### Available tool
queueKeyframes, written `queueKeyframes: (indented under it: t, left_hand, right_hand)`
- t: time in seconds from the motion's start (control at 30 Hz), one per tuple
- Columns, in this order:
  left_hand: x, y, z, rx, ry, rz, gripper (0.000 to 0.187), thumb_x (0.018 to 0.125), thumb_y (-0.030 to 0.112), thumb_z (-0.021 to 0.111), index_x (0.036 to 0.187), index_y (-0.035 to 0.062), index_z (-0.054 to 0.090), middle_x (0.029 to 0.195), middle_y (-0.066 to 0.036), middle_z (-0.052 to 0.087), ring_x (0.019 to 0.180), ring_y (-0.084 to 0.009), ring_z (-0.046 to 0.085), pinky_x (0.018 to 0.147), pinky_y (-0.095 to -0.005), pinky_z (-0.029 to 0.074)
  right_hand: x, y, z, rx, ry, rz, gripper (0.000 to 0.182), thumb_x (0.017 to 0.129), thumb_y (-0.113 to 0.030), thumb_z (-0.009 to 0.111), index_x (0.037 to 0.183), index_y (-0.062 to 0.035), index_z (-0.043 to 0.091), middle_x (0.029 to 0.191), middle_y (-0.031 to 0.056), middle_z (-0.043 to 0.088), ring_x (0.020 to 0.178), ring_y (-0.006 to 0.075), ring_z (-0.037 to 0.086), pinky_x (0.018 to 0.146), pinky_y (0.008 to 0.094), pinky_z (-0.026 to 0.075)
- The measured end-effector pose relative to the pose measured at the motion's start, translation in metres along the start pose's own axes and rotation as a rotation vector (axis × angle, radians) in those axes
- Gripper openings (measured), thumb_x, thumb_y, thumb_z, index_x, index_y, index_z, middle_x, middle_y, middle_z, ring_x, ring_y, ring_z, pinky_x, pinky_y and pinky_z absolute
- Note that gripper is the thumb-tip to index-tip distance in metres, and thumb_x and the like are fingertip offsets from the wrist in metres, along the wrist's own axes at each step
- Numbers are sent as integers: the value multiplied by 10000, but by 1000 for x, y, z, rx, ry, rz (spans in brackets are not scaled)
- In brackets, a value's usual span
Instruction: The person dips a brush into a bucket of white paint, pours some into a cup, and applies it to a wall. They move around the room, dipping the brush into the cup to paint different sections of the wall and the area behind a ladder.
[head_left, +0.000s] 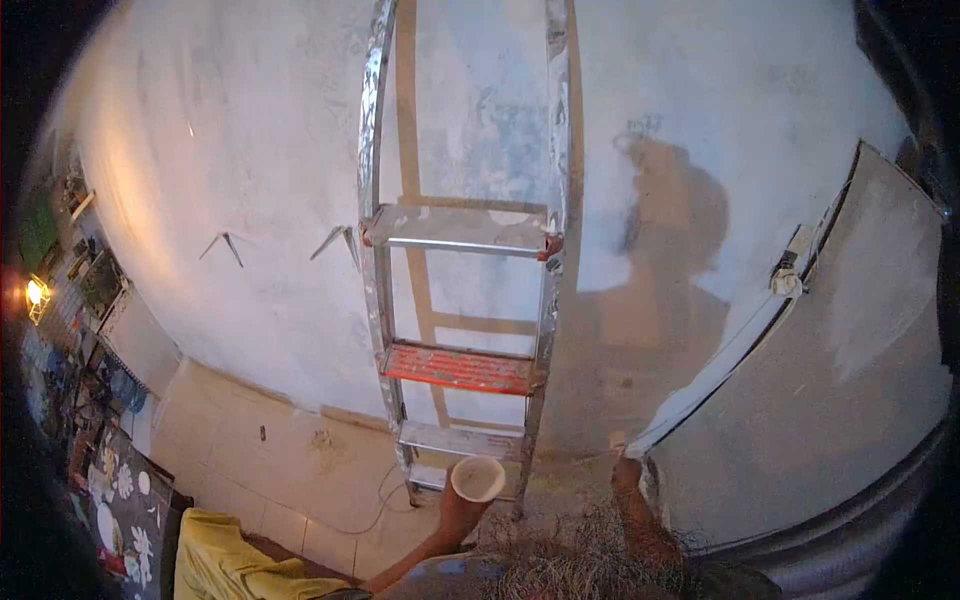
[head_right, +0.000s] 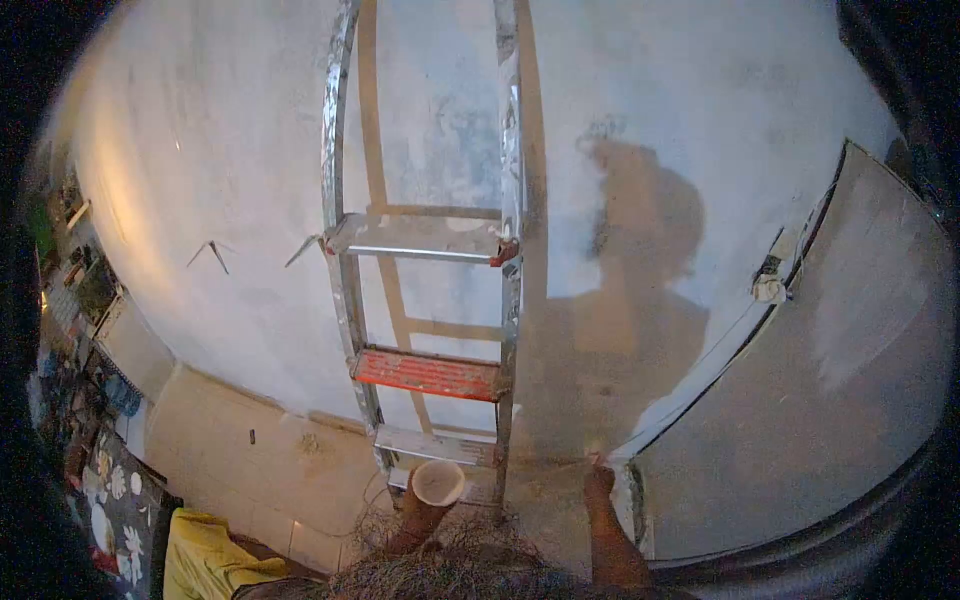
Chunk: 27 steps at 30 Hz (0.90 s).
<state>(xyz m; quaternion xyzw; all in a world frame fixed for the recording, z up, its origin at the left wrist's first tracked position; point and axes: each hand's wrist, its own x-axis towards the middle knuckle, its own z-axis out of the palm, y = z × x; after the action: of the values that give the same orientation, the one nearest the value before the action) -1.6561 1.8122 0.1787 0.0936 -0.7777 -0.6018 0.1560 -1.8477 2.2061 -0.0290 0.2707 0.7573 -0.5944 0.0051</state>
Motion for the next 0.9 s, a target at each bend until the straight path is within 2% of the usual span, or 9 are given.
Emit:
queueKeyframes:
  t: [0.2, 0.27, 0.4, 0.6, 0.67, 0.7, 0.8, 0.87, 0.9]
  left_hand:
    - [12, -17, -24, -9, 34, 21, 715, 707, 181, 881, 1271, 45, 463, 1162, -151, 631, 1090, -302, 625, 909, -412, 510]
    - [15, -34, -29, 34, 25, 51, 713, 703, 162, 880, 1273, 53, 466, 1167, -146, 629, 1096, -299, 622, 912, -412, 510]
    - [17, 2, -51, -37, 33, 63, 712, 704, 162, 878, 1275, 50, 468, 1169, -148, 627, 1101, -298, 621, 914, -408, 511]
    - [11, -11, -90, 69, 51, -33, 725, 698, 201, 889, 1267, 42, 468, 1175, -144, 628, 1112, -289, 621, 912, -401, 513]
    - [8, -18, -110, 18, -14, -3, 720, 699, 204, 890, 1258, 35, 468, 1177, -146, 627, 1108, -287, 624, 912, -402, 513]
    - [6, -13, -120, 17, -12, 4, 720, 699, 204, 890, 1258, 35, 468, 1177, -146, 627, 1108, -287, 624, 912, -402, 513]
    - [1, -8, -143, 108, 10, -11, 722, 696, 212, 893, 1253, 33, 469, 1158, -151, 633, 1093, -291, 630, 907, -402, 516]
    - [-1, -21, -151, -7, 87, -40, 738, 688, 215, 899, 1258, 37, 465, 1156, -157, 633, 1080, -295, 635, 893, -406, 521]
    - [-3, -22, -157, -6, 100, -42, 738, 688, 215, 899, 1258, 37, 465, 1156, -157, 633, 1080, -295, 635, 893, -406, 521]
  right_hand:
    - [-88, 33, 13, 126, -1, -178, 225, 943, -221, 647, 982, -9, 581, 753, 137, 660, 522, 221, 604, 424, 337, 473]
    - [-153, -42, -6, 689, -361, 80, 181, 961, -195, 614, 930, -18, 598, 711, 114, 634, 515, 189, 588, 476, 328, 471]
    - [-216, -119, 7, 398, -230, -132, 168, 909, -133, 689, 1000, -17, 609, 758, 128, 667, 544, 173, 604, 464, 310, 463]
    - [-275, -196, 44, 357, -116, -64, 179, 920, -165, 689, 1007, -30, 612, 753, 117, 669, 487, 180, 582, 425, 307, 434]
    - [-257, -168, 56, 392, -234, -296, 160, 928, -189, 680, 938, -60, 586, 677, 60, 602, 458, 157, 529, 419, 304, 402]
    - [-255, -164, 59, 395, -233, -303, 160, 928, -189, 680, 938, -60, 586, 677, 60, 602, 458, 157, 529, 419, 304, 402]
    - [-263, -169, 80, 664, -618, -181, 201, 936, -233, 672, 879, -85, 549, 601, 6, 500, 456, 127, 469, 415, 303, 355]
    - [-303, -198, 113, 454, -90, -269, 244, 950, -259, 650, 826, -100, 512, 572, -14, 454, 457, 112, 430, 424, 305, 329]
    - [-286, -183, 108, 451, -103, -271, 244, 950, -259, 650, 826, -100, 512, 572, -14, 454, 457, 112, 430, 424, 305, 329]
